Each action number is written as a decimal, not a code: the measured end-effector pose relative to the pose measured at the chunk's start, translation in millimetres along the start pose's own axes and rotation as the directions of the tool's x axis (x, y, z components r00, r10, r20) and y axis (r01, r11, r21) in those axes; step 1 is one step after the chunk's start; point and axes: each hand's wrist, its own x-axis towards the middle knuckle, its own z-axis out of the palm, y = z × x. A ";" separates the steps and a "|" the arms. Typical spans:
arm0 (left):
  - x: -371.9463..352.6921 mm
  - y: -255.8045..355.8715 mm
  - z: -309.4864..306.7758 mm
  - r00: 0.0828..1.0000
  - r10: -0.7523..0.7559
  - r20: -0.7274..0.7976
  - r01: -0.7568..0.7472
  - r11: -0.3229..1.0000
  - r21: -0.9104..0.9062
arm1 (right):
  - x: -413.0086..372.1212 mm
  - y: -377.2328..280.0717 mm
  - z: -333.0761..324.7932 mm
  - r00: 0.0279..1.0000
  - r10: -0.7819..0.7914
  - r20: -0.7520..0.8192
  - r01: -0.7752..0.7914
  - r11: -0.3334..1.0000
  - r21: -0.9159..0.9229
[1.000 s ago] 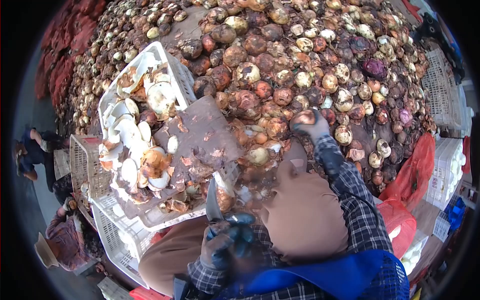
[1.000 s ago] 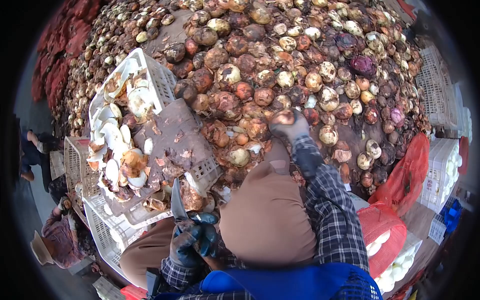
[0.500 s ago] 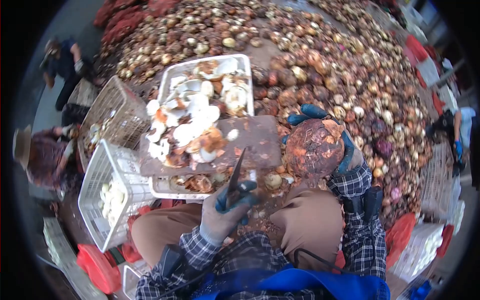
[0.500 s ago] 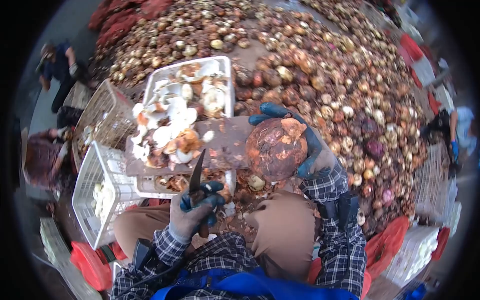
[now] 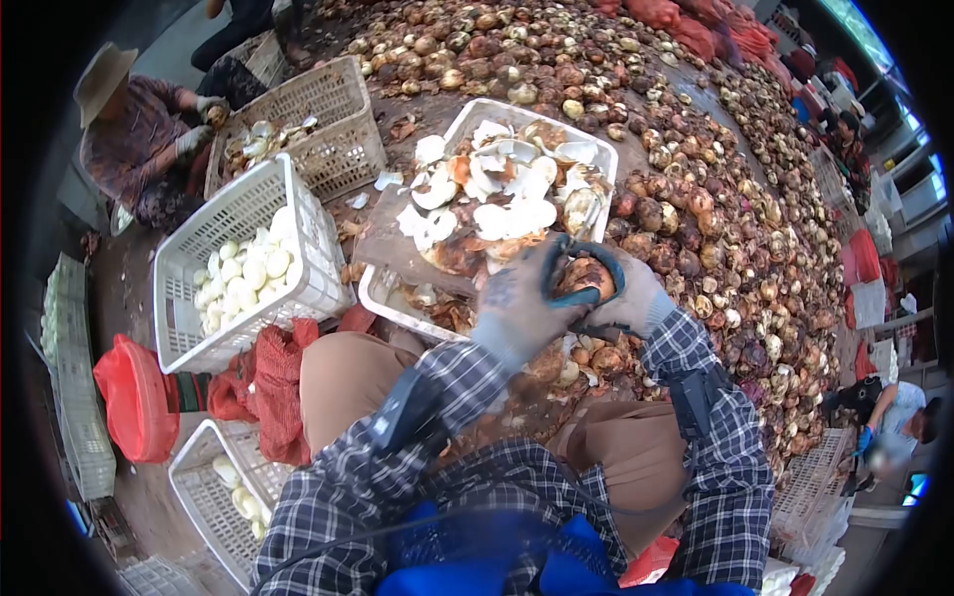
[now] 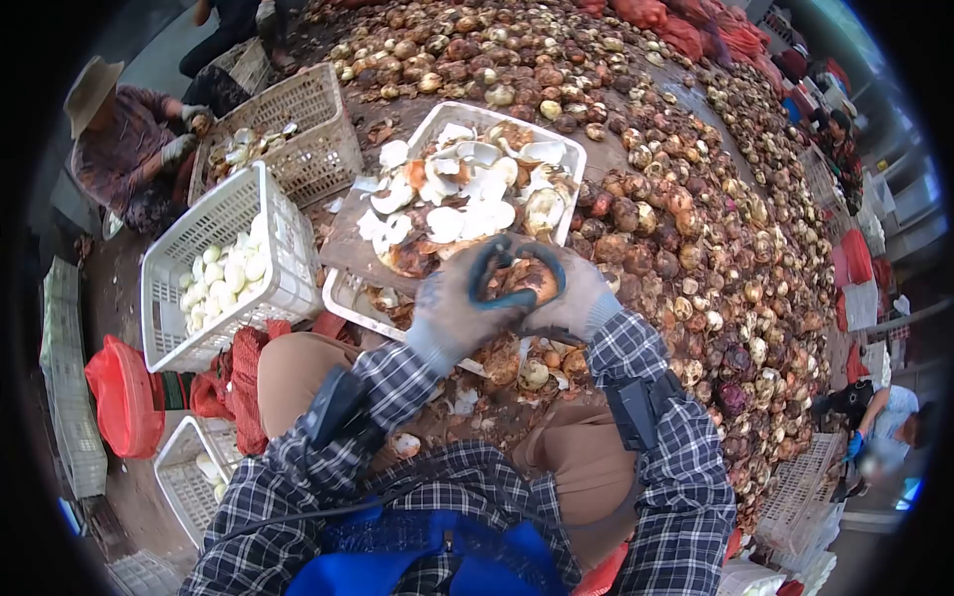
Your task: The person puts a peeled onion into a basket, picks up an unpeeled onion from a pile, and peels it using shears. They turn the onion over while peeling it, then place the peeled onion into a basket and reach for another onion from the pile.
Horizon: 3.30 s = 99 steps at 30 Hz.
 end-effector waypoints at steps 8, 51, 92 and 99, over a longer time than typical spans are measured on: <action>26.0 -36.7 -3.8 0.975 -0.208 -0.083 0.181 0.951 -0.250 | -14.7 -20.3 12.9 0.994 -0.102 0.040 0.106 0.989 -0.099; -18.0 12.1 -41.3 0.985 -0.100 -0.138 0.056 0.955 -0.291 | -31.0 -27.0 16.5 0.986 -0.149 -0.081 0.165 0.747 0.644; -29.5 -48.3 24.0 0.966 -0.140 0.217 0.073 0.953 0.293 | 2.4 136.9 59.4 0.903 0.029 -0.429 0.001 0.998 0.069; -18.1 -51.0 32.9 0.948 -0.121 0.293 0.005 0.929 0.370 | 17.6 126.1 71.9 0.780 0.209 -0.590 0.201 0.809 0.553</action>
